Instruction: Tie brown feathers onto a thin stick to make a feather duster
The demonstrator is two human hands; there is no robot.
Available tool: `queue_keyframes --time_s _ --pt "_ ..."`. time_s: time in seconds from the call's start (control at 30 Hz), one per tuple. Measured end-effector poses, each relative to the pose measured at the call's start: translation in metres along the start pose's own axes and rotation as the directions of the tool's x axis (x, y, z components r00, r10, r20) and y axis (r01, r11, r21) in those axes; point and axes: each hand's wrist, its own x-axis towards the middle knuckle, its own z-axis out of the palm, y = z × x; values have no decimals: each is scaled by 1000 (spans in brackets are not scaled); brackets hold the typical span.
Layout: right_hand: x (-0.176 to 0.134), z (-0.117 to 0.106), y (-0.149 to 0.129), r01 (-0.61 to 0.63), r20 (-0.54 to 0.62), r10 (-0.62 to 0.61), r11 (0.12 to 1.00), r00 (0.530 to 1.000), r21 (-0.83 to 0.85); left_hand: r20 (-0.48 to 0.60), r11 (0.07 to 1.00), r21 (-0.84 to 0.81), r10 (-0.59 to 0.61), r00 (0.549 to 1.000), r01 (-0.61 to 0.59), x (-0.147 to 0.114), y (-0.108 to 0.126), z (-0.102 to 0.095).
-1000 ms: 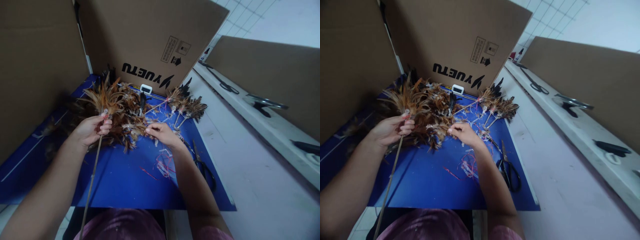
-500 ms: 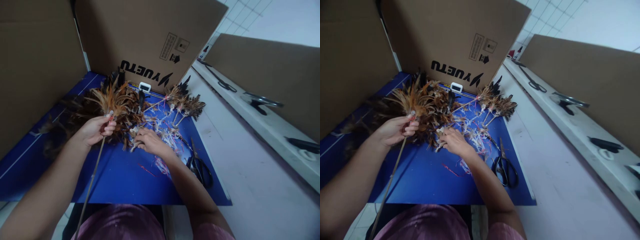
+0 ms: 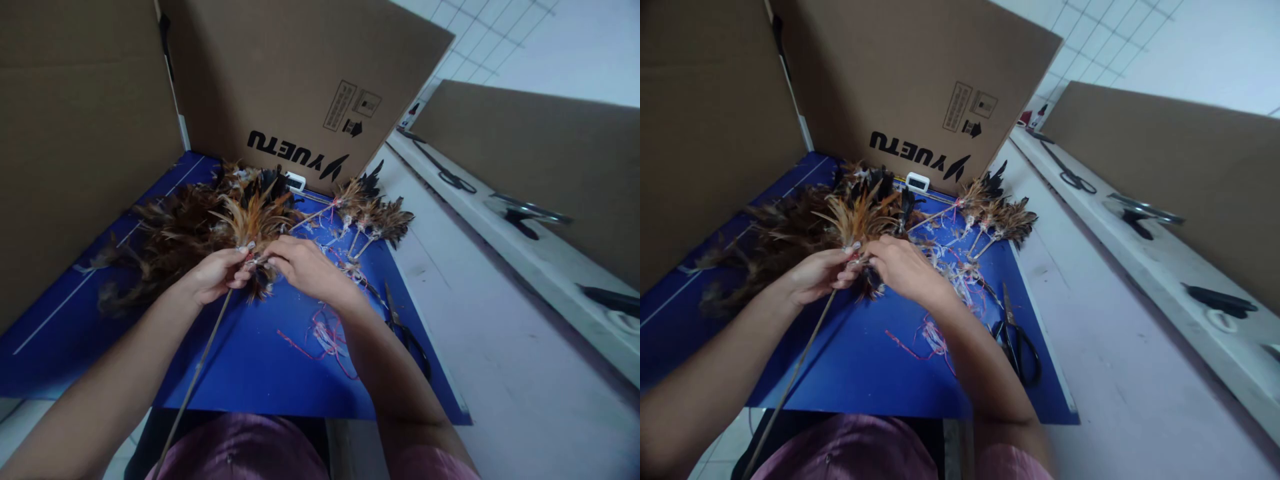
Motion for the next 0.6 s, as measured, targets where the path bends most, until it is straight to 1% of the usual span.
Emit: queue_keyframes --time_s 0.13,0.27,0.4,0.5,0.6 --pt "21 -1 -3 -9 147 38 981 988 -195 22 1000 -11 -29 999 29 -1 -3 5" --pt "32 -5 -6 -3 200 68 951 977 -310 11 998 -26 -64 998 64 -3 -4 12" --pt "40 -12 -11 -28 256 130 930 958 -367 -18 998 -7 -63 998 63 -3 -7 16" --pt "48 -17 -14 -30 323 159 928 933 -371 -45 998 19 -52 998 53 -2 -9 18" --pt "56 -21 -18 -62 349 207 921 914 -384 -54 999 30 -43 998 45 -2 -11 18"
